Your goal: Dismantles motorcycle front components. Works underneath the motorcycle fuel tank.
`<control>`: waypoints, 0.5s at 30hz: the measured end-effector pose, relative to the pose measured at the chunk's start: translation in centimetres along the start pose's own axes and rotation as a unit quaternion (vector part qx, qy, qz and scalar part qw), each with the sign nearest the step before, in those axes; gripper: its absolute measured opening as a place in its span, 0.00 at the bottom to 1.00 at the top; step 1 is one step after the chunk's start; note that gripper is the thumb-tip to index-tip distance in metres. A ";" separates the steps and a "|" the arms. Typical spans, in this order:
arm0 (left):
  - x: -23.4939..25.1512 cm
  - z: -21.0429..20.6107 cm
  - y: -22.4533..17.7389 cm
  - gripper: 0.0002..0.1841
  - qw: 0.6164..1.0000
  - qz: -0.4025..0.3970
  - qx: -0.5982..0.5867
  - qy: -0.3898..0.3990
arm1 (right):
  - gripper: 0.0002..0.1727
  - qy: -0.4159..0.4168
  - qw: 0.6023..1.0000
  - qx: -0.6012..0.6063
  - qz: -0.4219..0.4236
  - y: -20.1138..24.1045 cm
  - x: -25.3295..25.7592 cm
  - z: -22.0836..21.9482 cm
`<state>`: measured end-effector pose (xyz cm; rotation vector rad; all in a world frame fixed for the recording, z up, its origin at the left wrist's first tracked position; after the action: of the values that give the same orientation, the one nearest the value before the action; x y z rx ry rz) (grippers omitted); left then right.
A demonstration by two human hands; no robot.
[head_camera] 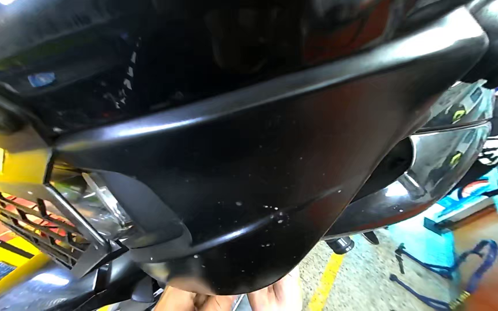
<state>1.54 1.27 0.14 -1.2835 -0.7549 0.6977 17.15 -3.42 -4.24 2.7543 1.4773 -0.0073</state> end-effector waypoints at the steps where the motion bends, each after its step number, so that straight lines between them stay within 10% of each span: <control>1: -0.3 0.2 -0.1 0.20 0.991 -0.087 0.092 -0.041 | 0.12 -0.004 1.000 0.002 -0.005 0.1 -0.1 -0.3; 6: -1.1 -0.2 0.5 0.17 0.899 -0.320 0.260 -0.147 | 0.12 -0.066 0.998 -0.017 0.006 -0.1 -0.5 -1.7; 15: -0.9 -0.6 0.7 0.18 0.911 -0.324 0.159 -0.198 | 0.18 -0.052 0.997 -0.063 0.017 0.0 -0.7 -1.6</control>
<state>1.53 0.32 -0.77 -0.5308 -1.2635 0.5019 16.76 -3.96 -2.67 2.6355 1.3572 -0.0527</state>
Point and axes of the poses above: each hand's wrist, its own x-axis towards the middle knuckle, its own z-axis out of the back of the hand, y = z × x, the point moved 2 cm from there along x, towards the middle knuckle, and after that the axes turned 15 degrees about -y, right-handed, at the moved point
